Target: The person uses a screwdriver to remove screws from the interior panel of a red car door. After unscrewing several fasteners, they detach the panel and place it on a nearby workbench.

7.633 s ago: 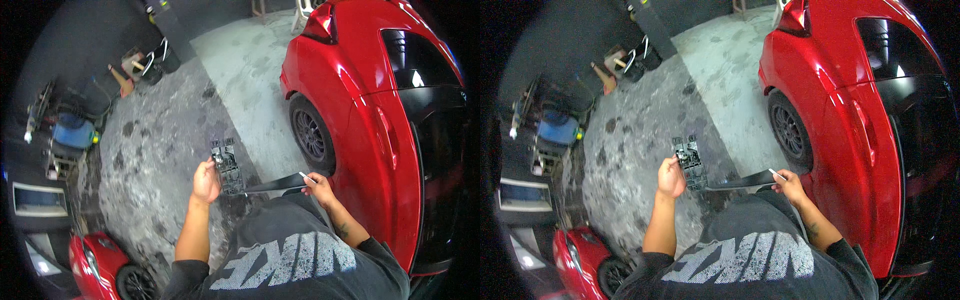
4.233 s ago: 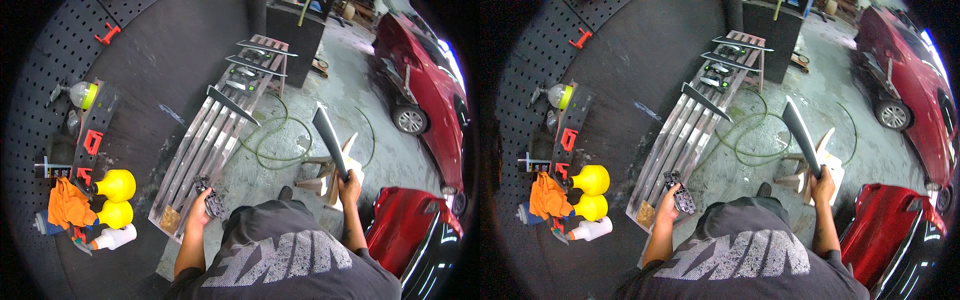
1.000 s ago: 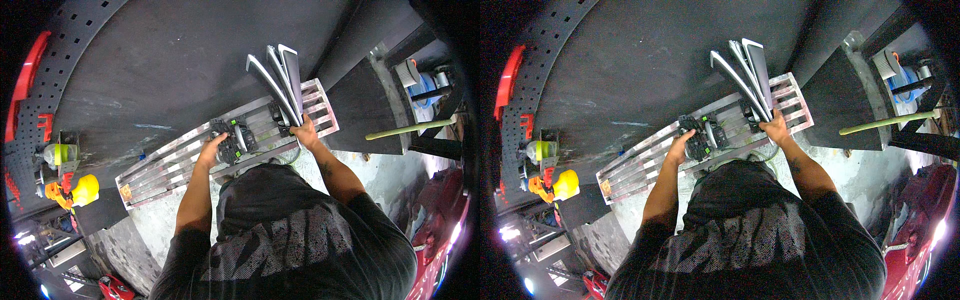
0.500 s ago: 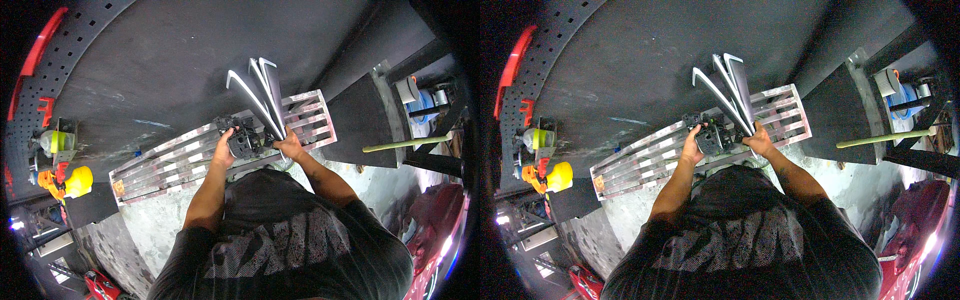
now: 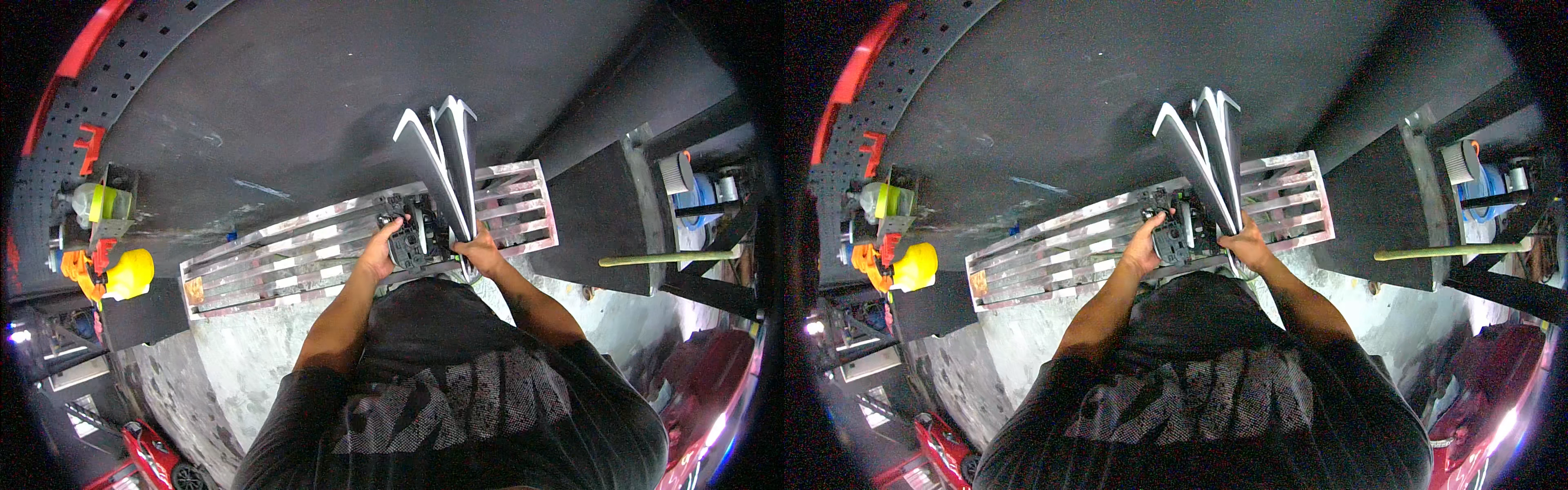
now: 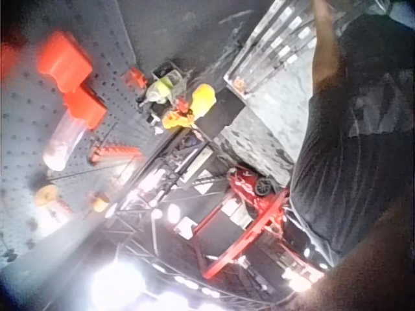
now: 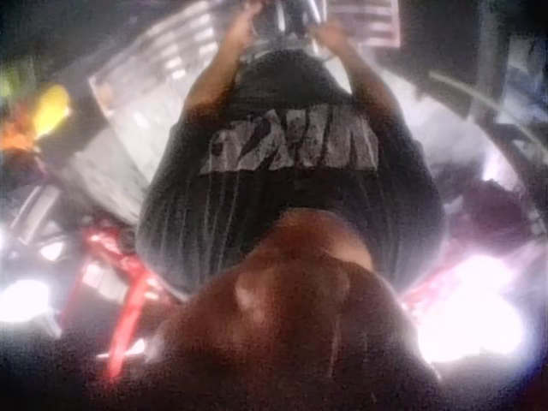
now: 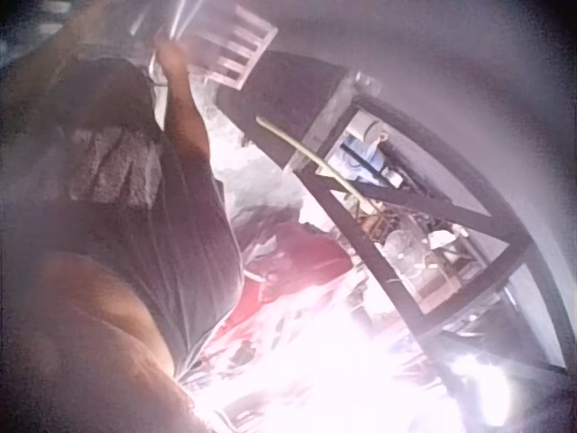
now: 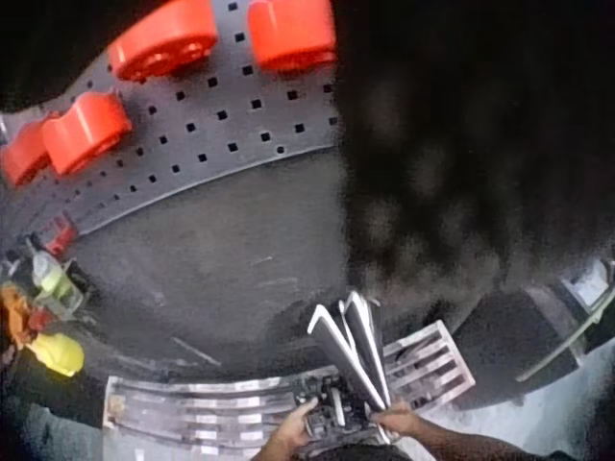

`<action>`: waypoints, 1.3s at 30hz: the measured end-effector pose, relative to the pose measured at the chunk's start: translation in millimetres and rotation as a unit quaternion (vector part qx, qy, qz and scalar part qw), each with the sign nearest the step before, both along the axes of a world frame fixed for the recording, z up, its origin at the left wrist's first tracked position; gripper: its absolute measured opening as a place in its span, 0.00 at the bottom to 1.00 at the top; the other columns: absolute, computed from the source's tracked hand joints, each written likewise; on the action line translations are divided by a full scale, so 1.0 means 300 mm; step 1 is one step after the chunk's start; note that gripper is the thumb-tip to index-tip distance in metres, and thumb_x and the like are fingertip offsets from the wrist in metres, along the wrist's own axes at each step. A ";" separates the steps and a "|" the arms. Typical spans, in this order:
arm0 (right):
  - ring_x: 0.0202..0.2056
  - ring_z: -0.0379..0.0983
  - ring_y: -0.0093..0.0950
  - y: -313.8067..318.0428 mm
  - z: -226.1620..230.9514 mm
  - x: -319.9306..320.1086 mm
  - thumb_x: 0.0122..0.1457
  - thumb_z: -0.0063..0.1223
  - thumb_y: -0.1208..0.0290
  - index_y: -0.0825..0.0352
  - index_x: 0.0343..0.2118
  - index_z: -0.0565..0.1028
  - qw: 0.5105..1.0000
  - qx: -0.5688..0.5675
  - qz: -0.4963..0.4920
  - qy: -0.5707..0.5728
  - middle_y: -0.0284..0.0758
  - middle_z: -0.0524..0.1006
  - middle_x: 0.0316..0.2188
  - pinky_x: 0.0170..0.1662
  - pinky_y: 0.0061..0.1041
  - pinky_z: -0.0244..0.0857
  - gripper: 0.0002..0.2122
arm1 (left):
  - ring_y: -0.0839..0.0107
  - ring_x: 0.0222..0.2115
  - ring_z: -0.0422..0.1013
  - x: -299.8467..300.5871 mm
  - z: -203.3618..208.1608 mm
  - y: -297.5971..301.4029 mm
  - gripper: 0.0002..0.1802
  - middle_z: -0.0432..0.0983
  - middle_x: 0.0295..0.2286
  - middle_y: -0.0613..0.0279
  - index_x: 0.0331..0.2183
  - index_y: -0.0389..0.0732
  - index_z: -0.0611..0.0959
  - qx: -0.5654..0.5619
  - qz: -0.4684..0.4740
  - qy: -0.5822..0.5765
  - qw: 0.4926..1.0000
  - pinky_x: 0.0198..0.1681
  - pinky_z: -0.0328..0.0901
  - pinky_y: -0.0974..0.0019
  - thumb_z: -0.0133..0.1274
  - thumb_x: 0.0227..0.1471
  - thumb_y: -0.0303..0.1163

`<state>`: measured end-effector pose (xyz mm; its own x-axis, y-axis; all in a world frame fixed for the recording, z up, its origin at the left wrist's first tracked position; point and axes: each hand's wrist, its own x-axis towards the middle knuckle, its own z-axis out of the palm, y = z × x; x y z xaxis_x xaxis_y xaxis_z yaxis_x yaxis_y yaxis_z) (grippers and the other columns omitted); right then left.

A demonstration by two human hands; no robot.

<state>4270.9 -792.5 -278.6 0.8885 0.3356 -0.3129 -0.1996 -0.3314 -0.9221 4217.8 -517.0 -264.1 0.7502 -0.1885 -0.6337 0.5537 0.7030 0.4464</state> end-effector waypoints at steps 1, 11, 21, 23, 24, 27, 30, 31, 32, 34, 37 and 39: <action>0.48 0.80 0.34 0.000 -0.031 0.002 0.50 0.71 0.71 0.75 0.59 0.71 1.000 0.006 -0.007 0.002 0.45 0.83 0.46 0.55 0.29 0.73 0.33 | 0.57 0.49 0.80 -0.007 0.000 0.001 0.21 0.84 0.48 0.60 0.52 0.52 0.84 0.011 -0.012 0.003 1.000 0.55 0.74 0.44 0.59 0.63 0.51; 0.43 0.80 0.31 0.048 -0.046 -0.013 0.50 0.70 0.74 0.73 0.55 0.74 0.998 -0.029 -0.039 0.046 0.41 0.84 0.43 0.52 0.29 0.74 0.28 | 0.55 0.50 0.80 -0.039 -0.028 0.032 0.22 0.84 0.50 0.58 0.54 0.55 0.82 -0.076 -0.013 -0.016 0.997 0.55 0.73 0.43 0.59 0.63 0.52; 0.36 0.76 0.25 0.099 -0.005 -0.101 0.48 0.69 0.76 0.71 0.48 0.75 0.997 0.002 -0.071 0.035 0.34 0.81 0.36 0.44 0.29 0.73 0.23 | 0.59 0.45 0.83 -0.035 -0.022 0.034 0.24 0.86 0.45 0.56 0.52 0.43 0.83 -0.081 0.042 -0.029 0.995 0.53 0.76 0.48 0.60 0.63 0.48; 0.37 0.75 0.25 0.067 -0.019 -0.106 0.48 0.69 0.78 0.70 0.49 0.74 0.997 0.015 -0.075 0.030 0.32 0.79 0.35 0.44 0.28 0.72 0.23 | 0.58 0.45 0.83 -0.056 -0.015 0.059 0.23 0.85 0.45 0.56 0.52 0.44 0.83 -0.076 0.062 -0.029 0.995 0.53 0.76 0.47 0.60 0.63 0.48; 0.38 0.75 0.25 0.051 -0.017 -0.110 0.48 0.69 0.78 0.70 0.49 0.74 0.996 0.027 -0.071 0.046 0.32 0.79 0.36 0.44 0.28 0.72 0.23 | 0.58 0.45 0.83 -0.061 -0.018 0.077 0.22 0.85 0.45 0.56 0.52 0.46 0.83 -0.082 0.065 -0.036 0.994 0.52 0.77 0.46 0.60 0.63 0.48; 0.38 0.75 0.25 -0.004 -0.023 -0.135 0.50 0.70 0.79 0.73 0.51 0.74 0.994 0.006 -0.080 0.075 0.33 0.79 0.37 0.44 0.29 0.72 0.24 | 0.58 0.44 0.82 -0.093 -0.027 0.134 0.22 0.85 0.44 0.57 0.53 0.48 0.82 -0.076 0.068 -0.037 0.994 0.50 0.77 0.46 0.60 0.63 0.48; 0.40 0.77 0.28 -0.051 0.000 -0.149 0.50 0.70 0.78 0.74 0.54 0.73 0.996 -0.012 -0.013 0.083 0.36 0.80 0.40 0.46 0.29 0.72 0.27 | 0.58 0.42 0.82 -0.156 -0.020 0.201 0.23 0.85 0.44 0.57 0.55 0.49 0.82 -0.074 0.075 -0.038 0.994 0.48 0.77 0.47 0.60 0.63 0.48; 0.42 0.76 0.29 -0.037 0.045 -0.164 0.50 0.69 0.78 0.75 0.55 0.72 0.996 -0.024 -0.012 0.085 0.37 0.80 0.42 0.48 0.29 0.72 0.28 | 0.59 0.42 0.82 -0.188 -0.019 0.229 0.23 0.85 0.44 0.57 0.55 0.49 0.82 -0.079 0.081 -0.035 0.993 0.48 0.77 0.47 0.60 0.63 0.47; 0.44 0.76 0.29 -0.045 0.042 -0.181 0.50 0.69 0.78 0.75 0.56 0.72 0.997 -0.027 0.008 0.070 0.38 0.79 0.44 0.50 0.29 0.71 0.28 | 0.60 0.43 0.82 -0.219 0.043 0.241 0.23 0.85 0.43 0.58 0.55 0.48 0.82 -0.078 0.096 -0.033 0.992 0.48 0.77 0.48 0.60 0.63 0.46; 0.47 0.75 0.30 -0.038 0.050 -0.201 0.51 0.70 0.77 0.74 0.58 0.71 0.997 -0.007 0.078 0.008 0.39 0.78 0.48 0.54 0.29 0.70 0.30 | 0.57 0.43 0.82 -0.309 0.027 0.312 0.26 0.84 0.45 0.55 0.57 0.47 0.80 -0.029 0.111 -0.052 0.992 0.49 0.77 0.47 0.58 0.63 0.48; 0.49 0.75 0.31 0.018 0.053 -0.248 0.51 0.70 0.76 0.73 0.62 0.68 0.991 -0.073 0.108 0.028 0.41 0.79 0.48 0.56 0.29 0.69 0.34 | 0.58 0.42 0.82 -0.470 0.089 0.411 0.30 0.84 0.45 0.53 0.59 0.44 0.79 0.027 0.141 -0.047 0.989 0.48 0.77 0.49 0.60 0.61 0.49; 0.50 0.76 0.30 0.102 0.085 -0.265 0.51 0.70 0.76 0.73 0.63 0.68 0.979 -0.134 0.145 0.058 0.40 0.80 0.50 0.58 0.30 0.69 0.35 | 0.59 0.41 0.82 -0.581 0.145 0.495 0.31 0.84 0.45 0.54 0.59 0.44 0.80 0.060 0.159 -0.042 0.985 0.47 0.78 0.49 0.62 0.59 0.49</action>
